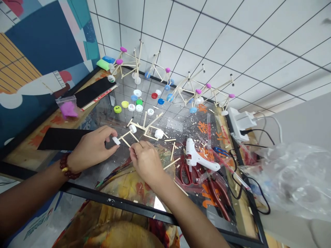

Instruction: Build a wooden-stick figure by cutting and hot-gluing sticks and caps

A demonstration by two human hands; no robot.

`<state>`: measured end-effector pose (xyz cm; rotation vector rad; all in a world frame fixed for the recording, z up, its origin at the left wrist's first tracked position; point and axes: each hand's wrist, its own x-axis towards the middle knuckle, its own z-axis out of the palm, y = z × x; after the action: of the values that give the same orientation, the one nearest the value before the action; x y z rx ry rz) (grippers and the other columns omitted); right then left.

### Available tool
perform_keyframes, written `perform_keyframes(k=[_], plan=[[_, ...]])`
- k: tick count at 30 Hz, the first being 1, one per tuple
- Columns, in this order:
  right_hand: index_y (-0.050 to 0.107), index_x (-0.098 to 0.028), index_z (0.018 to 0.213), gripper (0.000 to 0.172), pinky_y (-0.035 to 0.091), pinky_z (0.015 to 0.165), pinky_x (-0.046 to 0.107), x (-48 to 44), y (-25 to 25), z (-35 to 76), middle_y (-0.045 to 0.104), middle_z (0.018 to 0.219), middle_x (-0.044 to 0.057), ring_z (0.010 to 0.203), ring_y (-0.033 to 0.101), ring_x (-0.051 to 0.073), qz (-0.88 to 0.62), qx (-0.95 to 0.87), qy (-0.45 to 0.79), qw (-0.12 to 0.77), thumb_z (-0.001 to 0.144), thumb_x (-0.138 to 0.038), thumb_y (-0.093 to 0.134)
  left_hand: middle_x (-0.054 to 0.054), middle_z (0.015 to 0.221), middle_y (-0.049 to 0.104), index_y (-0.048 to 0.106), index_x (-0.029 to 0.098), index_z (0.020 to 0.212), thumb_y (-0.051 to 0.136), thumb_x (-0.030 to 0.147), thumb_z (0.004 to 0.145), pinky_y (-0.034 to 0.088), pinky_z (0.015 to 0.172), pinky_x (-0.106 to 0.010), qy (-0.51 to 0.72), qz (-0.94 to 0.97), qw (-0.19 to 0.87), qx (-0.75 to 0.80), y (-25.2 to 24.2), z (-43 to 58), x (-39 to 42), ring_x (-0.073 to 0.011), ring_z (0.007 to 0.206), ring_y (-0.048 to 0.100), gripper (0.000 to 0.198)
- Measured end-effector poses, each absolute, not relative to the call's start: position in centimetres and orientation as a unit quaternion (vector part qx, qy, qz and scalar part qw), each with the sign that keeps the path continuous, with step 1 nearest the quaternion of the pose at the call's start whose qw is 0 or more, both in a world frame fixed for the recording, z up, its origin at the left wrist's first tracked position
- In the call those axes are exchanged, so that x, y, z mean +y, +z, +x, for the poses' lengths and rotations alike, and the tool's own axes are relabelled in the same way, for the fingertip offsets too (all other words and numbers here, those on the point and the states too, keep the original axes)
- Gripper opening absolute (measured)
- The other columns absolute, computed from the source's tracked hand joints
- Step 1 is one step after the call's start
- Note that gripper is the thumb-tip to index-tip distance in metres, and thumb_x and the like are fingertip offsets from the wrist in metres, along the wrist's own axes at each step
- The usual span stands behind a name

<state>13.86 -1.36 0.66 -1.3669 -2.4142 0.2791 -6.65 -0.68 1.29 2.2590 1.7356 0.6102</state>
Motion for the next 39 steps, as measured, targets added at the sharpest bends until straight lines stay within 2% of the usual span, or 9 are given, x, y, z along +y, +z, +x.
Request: perform_keyframes(k=[13,18,22,26,29,33,39], plan=[[0.068,-0.016,0.086,0.015,0.046,0.071,0.030,-1.3,0.7,13.8,0.067,0.080,0.006,0.074,0.060,0.019,-0.473,-0.863,0.064,0.164,0.094,-0.018,0.055,0.000,0.094,0.064,0.055,0.024,0.094,0.063,0.025,0.078,0.043,0.066,-0.029,0.198,0.769,0.112,0.598,1.3,-6.7,-0.6,-0.0182,0.081,0.063,0.019],[0.069,-0.017,0.092,0.016,0.050,0.073,0.032,-1.2,0.9,14.9,0.070,0.084,0.007,0.079,0.064,0.021,-0.477,-0.848,0.071,0.219,0.095,-0.022,0.054,-0.001,0.096,0.064,0.055,0.023,0.096,0.062,0.027,0.079,0.043,0.066,-0.029,0.194,0.771,0.113,0.596,1.4,-6.7,-0.6,-0.0184,0.081,0.063,0.019],[0.069,-0.019,0.098,0.018,0.052,0.076,0.031,-0.7,1.7,17.3,0.073,0.091,0.007,0.083,0.067,0.020,-0.504,-0.817,0.079,0.270,0.094,-0.017,0.052,-0.001,0.094,0.064,0.055,0.023,0.095,0.062,0.027,0.079,0.043,0.067,-0.030,0.188,0.770,0.114,0.599,1.5,-6.8,-0.6,-0.0190,0.083,0.064,0.018],[0.070,-0.020,0.095,0.015,0.052,0.072,0.030,-1.2,2.0,18.9,0.073,0.089,0.006,0.080,0.068,0.020,-0.527,-0.808,0.107,0.240,0.092,-0.017,0.055,0.000,0.092,0.063,0.055,0.023,0.095,0.062,0.028,0.079,0.043,0.067,-0.030,0.185,0.768,0.117,0.602,1.5,-6.8,-0.6,-0.0191,0.082,0.064,0.018],[0.070,-0.019,0.099,0.014,0.053,0.075,0.033,-2.0,1.4,18.9,0.071,0.093,0.008,0.084,0.068,0.021,-0.535,-0.806,0.133,0.214,0.091,-0.025,0.061,0.000,0.092,0.063,0.055,0.023,0.095,0.062,0.028,0.079,0.043,0.067,-0.030,0.185,0.766,0.116,0.604,1.4,-6.7,-0.5,-0.0187,0.080,0.063,0.018],[0.069,-0.018,0.108,0.029,0.054,0.080,0.037,-2.6,0.6,18.4,0.069,0.099,0.010,0.090,0.066,0.024,-0.544,-0.803,0.151,0.194,0.087,-0.037,0.068,-0.001,0.092,0.064,0.055,0.023,0.095,0.061,0.028,0.079,0.042,0.067,-0.030,0.186,0.765,0.116,0.605,1.4,-6.7,-0.5,-0.0186,0.079,0.063,0.018],[0.070,-0.021,0.104,0.017,0.054,0.080,0.035,-2.5,0.1,18.3,0.068,0.097,0.008,0.087,0.066,0.021,-0.526,-0.806,0.173,0.210,0.089,-0.029,0.066,-0.001,0.093,0.064,0.055,0.023,0.095,0.062,0.029,0.080,0.043,0.067,-0.030,0.180,0.767,0.116,0.606,1.5,-6.7,-0.5,-0.0196,0.082,0.064,0.018]])
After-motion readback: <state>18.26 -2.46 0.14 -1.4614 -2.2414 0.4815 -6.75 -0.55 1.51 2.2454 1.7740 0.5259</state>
